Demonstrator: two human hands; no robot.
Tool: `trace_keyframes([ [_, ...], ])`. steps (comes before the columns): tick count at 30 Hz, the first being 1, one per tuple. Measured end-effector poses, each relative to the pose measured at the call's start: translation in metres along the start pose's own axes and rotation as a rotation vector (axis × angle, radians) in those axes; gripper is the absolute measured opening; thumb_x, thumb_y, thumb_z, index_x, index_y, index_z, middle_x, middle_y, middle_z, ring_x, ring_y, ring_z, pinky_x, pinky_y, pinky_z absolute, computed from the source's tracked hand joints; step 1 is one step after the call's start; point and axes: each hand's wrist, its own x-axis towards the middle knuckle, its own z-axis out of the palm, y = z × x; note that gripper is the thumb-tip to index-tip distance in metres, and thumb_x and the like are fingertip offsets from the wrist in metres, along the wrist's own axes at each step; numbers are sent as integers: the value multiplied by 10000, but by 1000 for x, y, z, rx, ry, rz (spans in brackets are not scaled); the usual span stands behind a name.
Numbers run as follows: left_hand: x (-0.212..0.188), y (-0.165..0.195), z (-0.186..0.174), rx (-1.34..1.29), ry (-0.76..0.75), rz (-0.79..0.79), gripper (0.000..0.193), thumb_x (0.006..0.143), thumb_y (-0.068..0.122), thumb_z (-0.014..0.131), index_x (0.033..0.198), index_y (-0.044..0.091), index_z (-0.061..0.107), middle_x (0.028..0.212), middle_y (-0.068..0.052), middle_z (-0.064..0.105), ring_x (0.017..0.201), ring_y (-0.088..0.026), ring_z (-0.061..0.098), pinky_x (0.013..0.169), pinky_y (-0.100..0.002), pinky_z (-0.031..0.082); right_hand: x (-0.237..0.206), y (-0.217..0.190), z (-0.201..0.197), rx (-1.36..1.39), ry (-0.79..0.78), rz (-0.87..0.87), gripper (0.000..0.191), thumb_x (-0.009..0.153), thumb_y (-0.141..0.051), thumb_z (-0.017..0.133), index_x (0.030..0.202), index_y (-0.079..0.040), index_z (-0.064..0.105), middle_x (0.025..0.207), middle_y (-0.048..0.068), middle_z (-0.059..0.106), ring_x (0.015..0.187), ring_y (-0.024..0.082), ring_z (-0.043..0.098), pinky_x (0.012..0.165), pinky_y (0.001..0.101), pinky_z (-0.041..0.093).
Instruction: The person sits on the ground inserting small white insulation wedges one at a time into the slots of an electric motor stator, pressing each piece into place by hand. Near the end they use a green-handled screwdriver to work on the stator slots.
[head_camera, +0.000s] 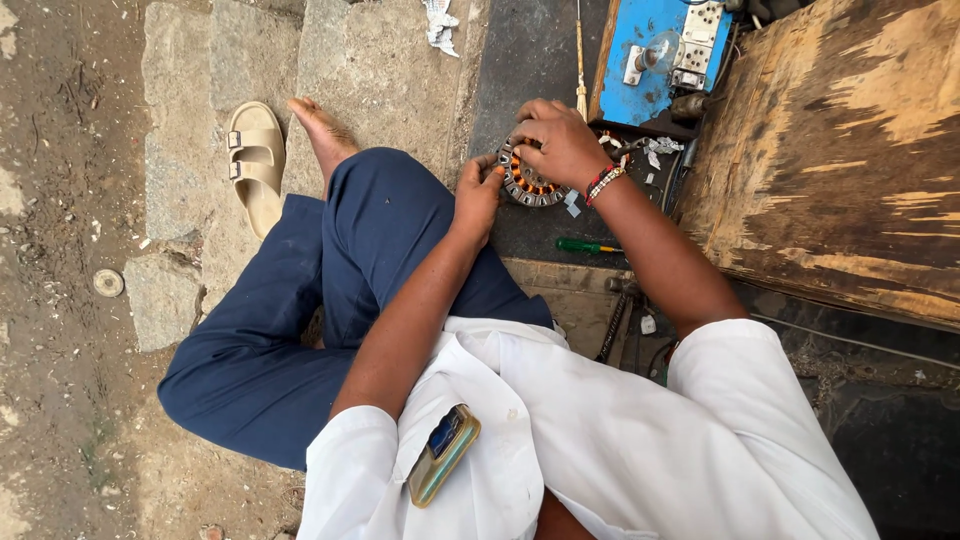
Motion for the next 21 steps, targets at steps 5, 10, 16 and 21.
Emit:
trace_keyframes([
  [5,-1,0,1,-34,14,-13,359,1020,140,595,1358,28,547,1087,-55,666,824,-104,595,676,-269,503,-3,-4,11,-41,-4,73,112,917,-178,745,1008,-124,783,1232,48,654,1201,274,583,1033,458,434],
  [10,1,-2,0,-37,13,12,344,1012,105,593,1342,18,554,1085,-58,676,831,-101,605,673,-255,505,-7,-12,22,-77,51,142,106,878,-179,763,964,-121,786,1273,65,643,1273,293,544,1051,499,386],
  [16,2,-7,1,-108,5,92,354,1013,40,597,1360,-13,553,1132,-78,688,925,-104,642,764,-241,535,-10,-22,29,-55,65,247,91,895,-145,730,966,-132,785,1296,84,630,1321,279,517,1112,524,321],
  [21,0,-2,-1,-90,-15,48,416,1008,53,585,1414,-3,510,1126,-89,673,892,-113,645,732,-265,546,-3,-24,25,-84,48,274,124,875,-114,707,962,-152,787,1305,73,629,1351,278,496,1118,526,297],
])
